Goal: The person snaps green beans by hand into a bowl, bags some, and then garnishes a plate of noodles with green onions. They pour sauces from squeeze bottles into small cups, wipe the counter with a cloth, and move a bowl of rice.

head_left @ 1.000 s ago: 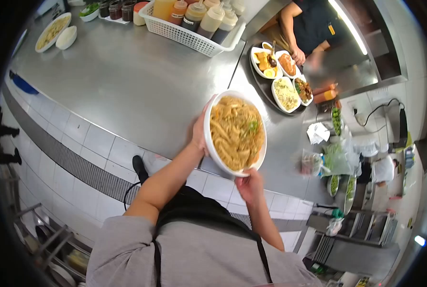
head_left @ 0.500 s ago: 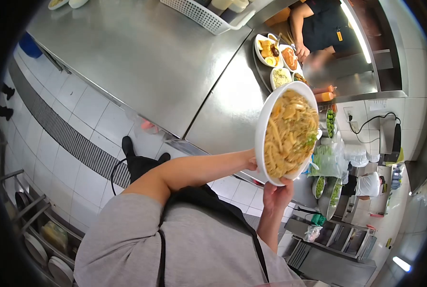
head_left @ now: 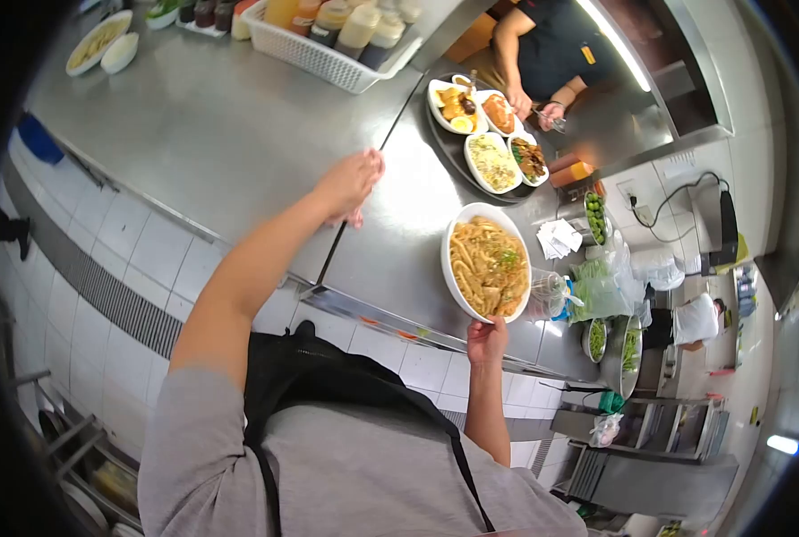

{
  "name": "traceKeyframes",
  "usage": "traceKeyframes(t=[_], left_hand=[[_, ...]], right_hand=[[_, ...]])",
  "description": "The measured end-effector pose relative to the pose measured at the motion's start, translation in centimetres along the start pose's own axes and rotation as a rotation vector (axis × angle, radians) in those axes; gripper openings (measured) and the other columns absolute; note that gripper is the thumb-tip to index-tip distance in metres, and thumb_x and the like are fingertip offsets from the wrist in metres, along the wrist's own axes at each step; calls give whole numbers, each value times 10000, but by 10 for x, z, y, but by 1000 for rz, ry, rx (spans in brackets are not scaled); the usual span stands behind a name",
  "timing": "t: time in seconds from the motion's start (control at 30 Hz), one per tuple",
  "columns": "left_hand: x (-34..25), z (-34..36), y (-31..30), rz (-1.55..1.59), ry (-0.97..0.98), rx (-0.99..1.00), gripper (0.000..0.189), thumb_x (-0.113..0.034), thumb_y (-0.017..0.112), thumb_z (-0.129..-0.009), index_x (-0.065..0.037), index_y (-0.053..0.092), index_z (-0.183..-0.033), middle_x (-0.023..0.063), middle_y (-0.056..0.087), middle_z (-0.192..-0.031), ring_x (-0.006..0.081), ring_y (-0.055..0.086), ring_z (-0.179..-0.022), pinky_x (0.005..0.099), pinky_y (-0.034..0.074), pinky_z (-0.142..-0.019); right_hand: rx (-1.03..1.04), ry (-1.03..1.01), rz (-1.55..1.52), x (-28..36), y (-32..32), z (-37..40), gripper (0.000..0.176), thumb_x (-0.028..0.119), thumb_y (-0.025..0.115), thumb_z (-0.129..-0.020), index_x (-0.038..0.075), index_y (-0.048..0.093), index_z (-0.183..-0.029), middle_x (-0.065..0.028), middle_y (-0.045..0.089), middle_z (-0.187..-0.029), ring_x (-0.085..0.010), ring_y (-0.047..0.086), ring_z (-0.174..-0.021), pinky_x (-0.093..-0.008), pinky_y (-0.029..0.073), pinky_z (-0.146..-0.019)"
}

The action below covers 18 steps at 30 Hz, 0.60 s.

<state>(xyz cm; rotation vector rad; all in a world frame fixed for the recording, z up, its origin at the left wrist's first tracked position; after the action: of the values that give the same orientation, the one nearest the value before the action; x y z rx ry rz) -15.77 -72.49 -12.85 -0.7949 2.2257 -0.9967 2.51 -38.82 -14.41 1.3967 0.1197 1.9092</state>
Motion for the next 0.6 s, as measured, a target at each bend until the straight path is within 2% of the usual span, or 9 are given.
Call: traceKeyframes(t=[0.23, 0.33, 0.4, 0.43, 0.47, 0.5, 0.53, 0.57, 0.6], left_hand=[[-69, 28, -20, 380, -27, 249, 316, -61, 447, -841, -25, 507, -1149, 154, 439, -1280, 301, 348, -1243, 385, 299, -1022], [-84, 58, -22, 363, 12, 300, 328, -65, 458, -842, -37, 495, -1167, 140, 450, -1269, 288, 333, -1257, 379, 301, -1022], [-95, 76, -33, 402, 81, 315, 301, -75, 449, -852, -35, 503, -1146, 139, 470, -1240, 282, 442, -1148, 369, 372, -955], [-90, 88, -32, 671, -282, 594, 303, -56, 456, -844, -41, 504, -1142, 134, 492, -1195, 275, 484, -1047, 349, 404, -899], [-93, 112, -36, 925, -667, 847, 306, -37, 462, -836, -46, 506, -1139, 129, 514, -1150, 267, 526, -946, 330, 436, -843], [-93, 119, -26, 1192, -383, 828, 284, 21, 494, -789, -48, 523, -1063, 111, 536, -1044, 245, 530, -780, 316, 466, -712], [-98, 130, -59, 802, 30, 583, 225, 18, 516, -762, -63, 529, -972, 87, 540, -939, 244, 536, -758, 316, 455, -665], [-98, 141, -93, 710, 81, 486, 169, -32, 531, -754, -73, 522, -918, 76, 560, -867, 267, 539, -723, 344, 446, -647], [-78, 179, -99, 455, 254, 364, 127, -93, 550, -727, -97, 574, -851, 59, 578, -758, 277, 553, -708, 358, 441, -659]], right_hand=[[118, 18, 29, -8, 2, -33, 139, 67, 508, -787, 25, 492, -919, -101, 585, -711, -178, 567, -563, -285, 462, -469], [154, 101, 75, -1, -1, -45, 221, 164, 504, -839, 12, 482, -997, -139, 608, -743, -226, 603, -620, -318, 484, -497], [184, 186, 190, 1, -5, -50, 331, 283, 491, -872, -1, 468, -1040, -146, 614, -738, -256, 598, -605, -335, 482, -498], [189, 142, 426, 15, -3, -37, 355, 325, 500, -872, 0, 483, -1014, -141, 616, -749, -226, 584, -565, -313, 468, -487], [173, 53, 692, 24, -25, -40, 302, 307, 512, -864, 8, 554, -845, -114, 610, -664, -182, 561, -507, -280, 445, -459], [365, -21, 973, 45, -3, -18, 316, 264, 523, -848, 20, 569, -653, -79, 580, -557, -142, 544, -473, -249, 418, -431], [180, -64, 1059, 59, 4, -4, 309, 205, 550, -818, 21, 556, -569, -55, 545, -487, -123, 536, -466, -250, 414, -428], [200, 0, 1119, 68, 19, 10, 193, 137, 541, -810, -28, 621, -749, -95, 596, -584, -133, 568, -512, -255, 469, -516], [270, -128, 1067, 68, 34, 11, 172, 119, 552, -805, -31, 637, -804, -90, 618, -630, -145, 593, -592, -260, 479, -582]])
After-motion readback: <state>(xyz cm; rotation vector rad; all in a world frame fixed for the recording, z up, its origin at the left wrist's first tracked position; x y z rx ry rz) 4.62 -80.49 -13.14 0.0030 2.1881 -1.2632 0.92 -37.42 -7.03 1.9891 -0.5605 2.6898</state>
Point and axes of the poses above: each hand's wrist, its own z-axis away from the middle knuckle, its own y-axis out of the palm, x = y × z, the point moved 7 cm from there along -z, towards the middle knuckle
